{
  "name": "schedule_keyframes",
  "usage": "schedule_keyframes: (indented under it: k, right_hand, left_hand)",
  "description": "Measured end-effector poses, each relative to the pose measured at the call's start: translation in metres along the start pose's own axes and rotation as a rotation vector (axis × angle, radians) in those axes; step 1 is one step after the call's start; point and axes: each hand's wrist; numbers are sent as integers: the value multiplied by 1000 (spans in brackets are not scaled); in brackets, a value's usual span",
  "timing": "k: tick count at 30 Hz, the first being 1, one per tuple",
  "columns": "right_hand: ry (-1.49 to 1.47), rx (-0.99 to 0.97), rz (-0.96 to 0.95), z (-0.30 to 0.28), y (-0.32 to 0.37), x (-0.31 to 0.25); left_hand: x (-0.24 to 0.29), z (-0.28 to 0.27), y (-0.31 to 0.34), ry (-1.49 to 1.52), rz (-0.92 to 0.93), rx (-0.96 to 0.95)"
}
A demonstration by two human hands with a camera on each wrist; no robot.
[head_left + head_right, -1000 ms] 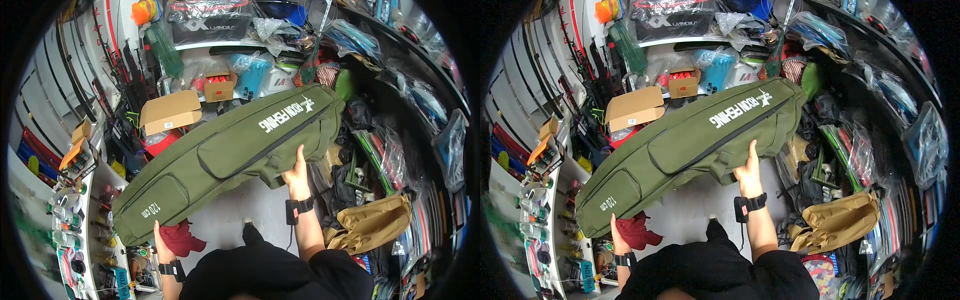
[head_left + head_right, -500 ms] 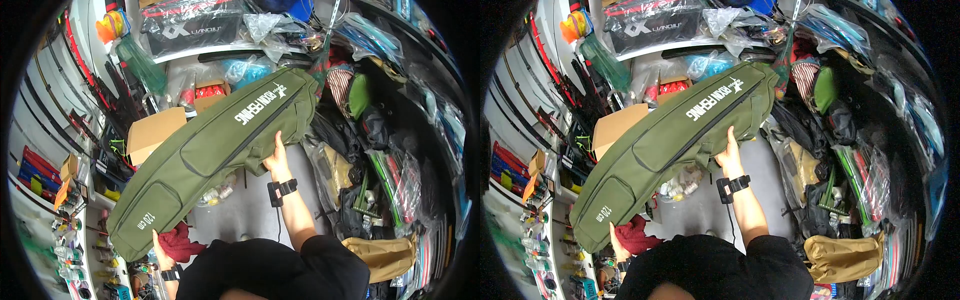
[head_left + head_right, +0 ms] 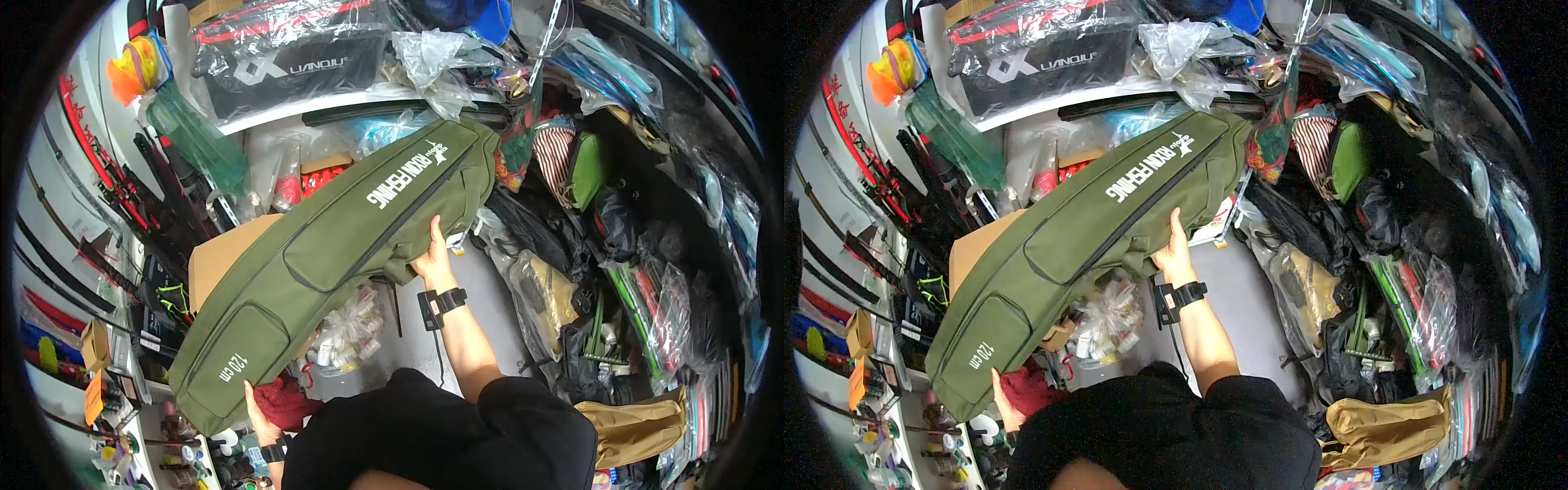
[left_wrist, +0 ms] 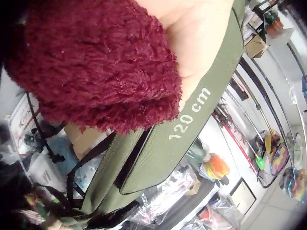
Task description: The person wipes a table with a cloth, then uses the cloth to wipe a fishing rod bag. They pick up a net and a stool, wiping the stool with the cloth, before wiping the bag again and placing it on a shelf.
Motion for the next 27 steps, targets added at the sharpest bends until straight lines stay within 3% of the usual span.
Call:
schedule_keyframes:
  k: [2, 6, 15, 19, 20, 22, 25, 27]
  right_hand:
    - [18, 17, -25, -4, -12, -4]
    - [41, 45, -75, -16, -33, -12]
    - [130, 30, -121, -32, -91, -59]
    - [199, 67, -153, -40, -120, -82]
    - [138, 58, -181, -49, -129, -83]
    - [121, 23, -191, -64, -141, -92]
    - [87, -32, -217, -84, -152, -101]
    - [129, 8, -199, -94, -152, -98]
  left_hand:
    - [1, 26, -14, -40, 17, 23]
    - [-6, 18, -43, 19, 8, -5]
    - [-26, 101, -117, 62, -32, -69]
    - [-29, 101, -151, -40, -120, -66]
    - [-32, 107, -162, -8, -73, 29]
    - [-34, 109, -179, -34, -76, 3]
    - [-38, 86, -201, -70, -109, -63]
    - [-42, 69, -206, -56, -60, 30]
Point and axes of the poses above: each hand's wrist, its own y-axis away from the middle knuckle, its own z-axis out of the palm, x = y × z, and after that the axes turned 15 degrees about -x, right-handed
